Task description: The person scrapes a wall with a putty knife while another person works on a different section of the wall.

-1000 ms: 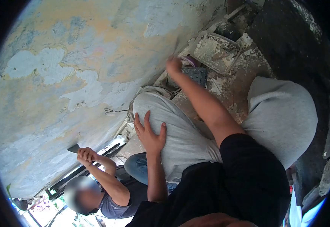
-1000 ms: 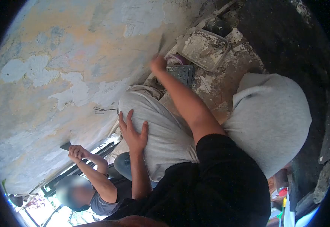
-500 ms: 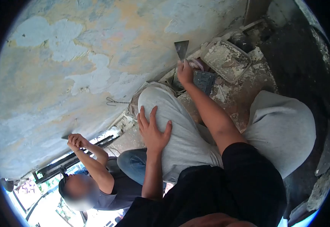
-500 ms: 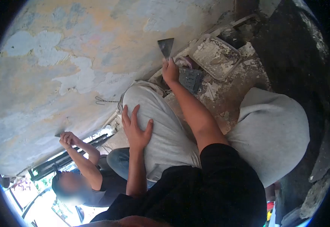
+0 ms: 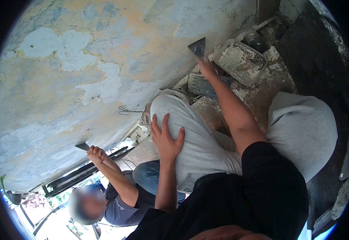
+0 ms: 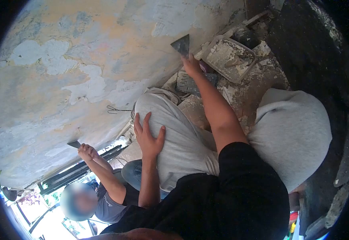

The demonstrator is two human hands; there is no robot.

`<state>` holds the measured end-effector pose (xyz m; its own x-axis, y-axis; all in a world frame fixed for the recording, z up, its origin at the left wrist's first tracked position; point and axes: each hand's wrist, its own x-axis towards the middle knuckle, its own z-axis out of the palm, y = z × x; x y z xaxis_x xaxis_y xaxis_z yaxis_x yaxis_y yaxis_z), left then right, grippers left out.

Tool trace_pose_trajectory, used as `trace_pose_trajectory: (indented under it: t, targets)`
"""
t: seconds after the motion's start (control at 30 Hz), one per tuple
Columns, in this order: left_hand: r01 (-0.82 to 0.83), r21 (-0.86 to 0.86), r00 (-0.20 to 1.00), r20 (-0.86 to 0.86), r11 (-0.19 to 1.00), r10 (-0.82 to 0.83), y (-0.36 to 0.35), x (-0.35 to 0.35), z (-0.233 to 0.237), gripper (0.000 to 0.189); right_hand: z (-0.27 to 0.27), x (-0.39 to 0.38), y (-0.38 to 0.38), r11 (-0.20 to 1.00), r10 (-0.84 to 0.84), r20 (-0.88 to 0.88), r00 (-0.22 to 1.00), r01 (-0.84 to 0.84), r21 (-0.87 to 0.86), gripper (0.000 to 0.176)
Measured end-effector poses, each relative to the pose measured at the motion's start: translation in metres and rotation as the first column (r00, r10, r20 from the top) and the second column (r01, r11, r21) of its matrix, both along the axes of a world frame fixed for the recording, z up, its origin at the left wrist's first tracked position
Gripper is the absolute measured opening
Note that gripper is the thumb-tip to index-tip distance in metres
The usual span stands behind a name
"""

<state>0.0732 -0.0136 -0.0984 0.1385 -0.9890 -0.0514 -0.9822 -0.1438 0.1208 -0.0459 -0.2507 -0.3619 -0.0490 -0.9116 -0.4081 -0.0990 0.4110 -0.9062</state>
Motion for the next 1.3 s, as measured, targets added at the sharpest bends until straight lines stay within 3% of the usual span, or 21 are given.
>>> trace_pose_trajectory:
  t: [0.13, 0.27, 0.33, 0.4, 0.57, 0.63, 0.77, 0.87, 0.97, 1.03, 1.17, 1.3]
  targets:
    - [-0.011, 0.013, 1.0, -0.006, 1.0, 0.011, 0.005, -0.002, 0.002, 0.069, 0.078, -0.037, -0.034, 0.996, -0.032, 0.149, 0.988, 0.044, -0.08, 0.072]
    - [0.023, -0.021, 1.0, -0.019, 1.0, -0.023, 0.003, 0.0, -0.001, 0.069, 0.057, -0.04, -0.038, 0.987, -0.04, 0.077, 0.996, 0.051, -0.152, 0.07]
    - [0.034, -0.029, 0.999, -0.006, 0.999, -0.034, 0.001, -0.002, 0.0, 0.069, 0.032, -0.033, -0.016, 1.0, -0.004, -0.001, 1.0, 0.004, -0.014, 0.068]
    - [0.014, -0.008, 1.0, 0.019, 1.0, -0.014, -0.002, -0.008, 0.003, 0.064, -0.004, -0.028, 0.008, 0.999, 0.042, -0.034, 0.999, -0.042, -0.009, 0.069]
    - [0.036, -0.015, 0.999, 0.019, 0.999, -0.035, -0.001, -0.006, 0.003, 0.065, 0.024, -0.03, 0.008, 0.998, 0.069, -0.045, 0.997, -0.069, -0.006, 0.072]
    - [0.047, -0.024, 0.999, 0.005, 0.999, -0.047, 0.003, -0.004, 0.0, 0.065, 0.041, -0.025, 0.007, 0.997, -0.014, -0.074, 0.997, 0.009, -0.073, 0.071]
    - [0.028, -0.028, 1.0, -0.002, 0.999, -0.029, 0.004, -0.002, 0.002, 0.068, 0.01, -0.017, 0.013, 1.0, 0.016, -0.062, 0.998, -0.018, -0.025, 0.071]
    - [0.02, -0.033, 1.0, -0.01, 0.999, -0.02, 0.006, -0.001, 0.0, 0.068, -0.029, -0.023, 0.022, 0.993, 0.018, -0.169, 0.986, -0.037, -0.11, 0.064]
    - [0.022, -0.037, 1.0, -0.004, 0.999, -0.022, 0.005, 0.002, 0.0, 0.068, -0.034, -0.029, 0.016, 0.998, 0.038, -0.082, 0.996, -0.042, -0.047, 0.072]
    - [0.012, -0.024, 1.0, -0.013, 1.0, -0.012, 0.008, 0.002, 0.001, 0.068, -0.024, -0.042, 0.006, 0.989, 0.15, 0.053, 0.987, -0.149, -0.018, 0.072]
    - [0.02, -0.037, 1.0, -0.016, 0.999, -0.021, 0.01, 0.001, 0.001, 0.067, -0.029, -0.045, -0.002, 0.984, 0.17, 0.074, 0.983, -0.173, 0.033, 0.072]
    - [0.023, -0.044, 0.999, -0.025, 0.999, -0.025, 0.009, 0.002, 0.003, 0.067, -0.046, -0.04, 0.001, 0.991, 0.089, 0.238, 0.967, -0.111, 0.078, 0.073]
